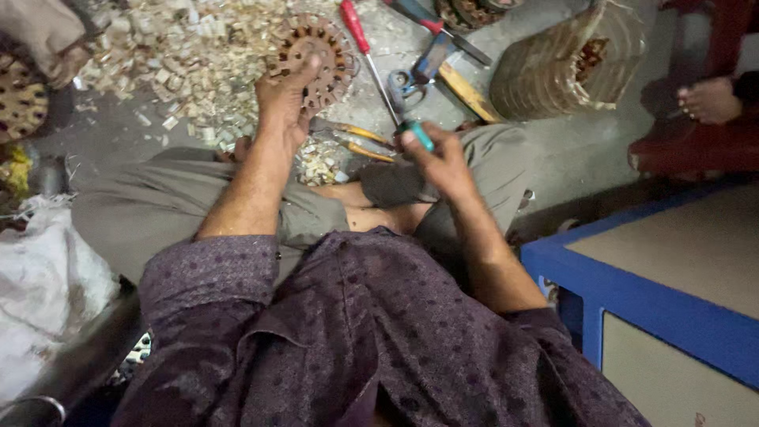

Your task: The person sits on the floor and uses pliers and a screwdriver to adjust and secure copper windings on a circular motor stator. They rotate the stator to access different sections and repeatedly use the tools to manipulate the wires.

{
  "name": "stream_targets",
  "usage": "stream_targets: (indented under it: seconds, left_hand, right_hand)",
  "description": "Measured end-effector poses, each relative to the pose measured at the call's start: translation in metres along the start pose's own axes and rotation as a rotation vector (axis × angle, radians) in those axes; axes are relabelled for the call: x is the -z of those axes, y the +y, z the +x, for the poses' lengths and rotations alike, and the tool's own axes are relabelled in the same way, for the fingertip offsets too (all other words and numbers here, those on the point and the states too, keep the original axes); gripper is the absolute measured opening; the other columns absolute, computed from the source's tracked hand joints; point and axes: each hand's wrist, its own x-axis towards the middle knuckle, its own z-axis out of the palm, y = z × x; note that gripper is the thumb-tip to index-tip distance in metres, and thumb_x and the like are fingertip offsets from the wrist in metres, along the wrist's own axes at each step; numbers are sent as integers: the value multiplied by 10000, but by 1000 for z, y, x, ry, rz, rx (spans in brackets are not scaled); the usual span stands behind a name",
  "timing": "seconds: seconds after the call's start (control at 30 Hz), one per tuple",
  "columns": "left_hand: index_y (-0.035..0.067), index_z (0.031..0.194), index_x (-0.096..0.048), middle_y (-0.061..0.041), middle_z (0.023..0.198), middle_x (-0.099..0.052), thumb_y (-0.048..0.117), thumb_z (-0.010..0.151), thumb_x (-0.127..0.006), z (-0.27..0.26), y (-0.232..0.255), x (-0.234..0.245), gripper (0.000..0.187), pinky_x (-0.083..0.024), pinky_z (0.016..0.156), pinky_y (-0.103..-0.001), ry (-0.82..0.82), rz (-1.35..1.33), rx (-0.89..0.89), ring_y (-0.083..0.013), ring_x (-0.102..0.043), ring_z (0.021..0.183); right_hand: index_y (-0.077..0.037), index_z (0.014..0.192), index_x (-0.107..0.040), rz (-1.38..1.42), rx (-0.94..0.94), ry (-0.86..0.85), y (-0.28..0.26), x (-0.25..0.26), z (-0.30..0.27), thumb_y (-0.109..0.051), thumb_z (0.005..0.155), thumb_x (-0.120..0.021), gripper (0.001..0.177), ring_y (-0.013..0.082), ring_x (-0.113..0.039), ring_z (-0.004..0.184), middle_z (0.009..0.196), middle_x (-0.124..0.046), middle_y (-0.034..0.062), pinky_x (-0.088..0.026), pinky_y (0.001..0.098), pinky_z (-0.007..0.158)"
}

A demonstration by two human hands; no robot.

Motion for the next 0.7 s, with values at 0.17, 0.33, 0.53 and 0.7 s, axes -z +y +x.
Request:
stream_targets:
  seconds: [0.17, 0.33, 0.53, 0.7]
  left_hand:
    - [15, 1249, -610, -208, 1207, -716, 213, 739, -912, 5, -2, 1, 625, -686, 848, -497, -56, -190, -19, -327, -745, 1061]
    - [29, 1264, -597, -176, 1185, -727, 299, 725, -906, 1, -5, -4, 678, -625, 956, -516, -60, -94, -28, -329, -724, 1123]
    - [39, 1241, -608, -141, 1215, -708, 480, 675, -921, 12, -13, -3, 782, -543, 1044, -502, -79, 286, -161, -270, -675, 1219]
    - [55, 1122, -683, -103, 1080, -776, 482, 788, -908, 12, -15, 0, 587, -624, 963, -412, -163, 545, -467, -197, -759, 1020]
  right_hand:
    - [1, 967, -702, -230, 214, -78, -7, -30, 11, -408, 1046, -648, 419, 116, -571, 773, 835, -624, 30, -488, 344, 678]
    - [11, 931, -690, -207, 144, -65, -12, -38, 25, -423, 1008, -653, 443, 136, -575, 711, 740, -612, 26, -479, 347, 621]
    - [-30, 831, -648, -101, 6, -24, 3, -52, 30, -484, 995, -647, 483, 160, -546, 599, 627, -577, 32, -451, 340, 541]
    - [-116, 838, -672, 1131, -638, -525, -1, -44, 20, -522, 911, -657, 414, 135, -556, 502, 637, -608, 37, -422, 251, 408]
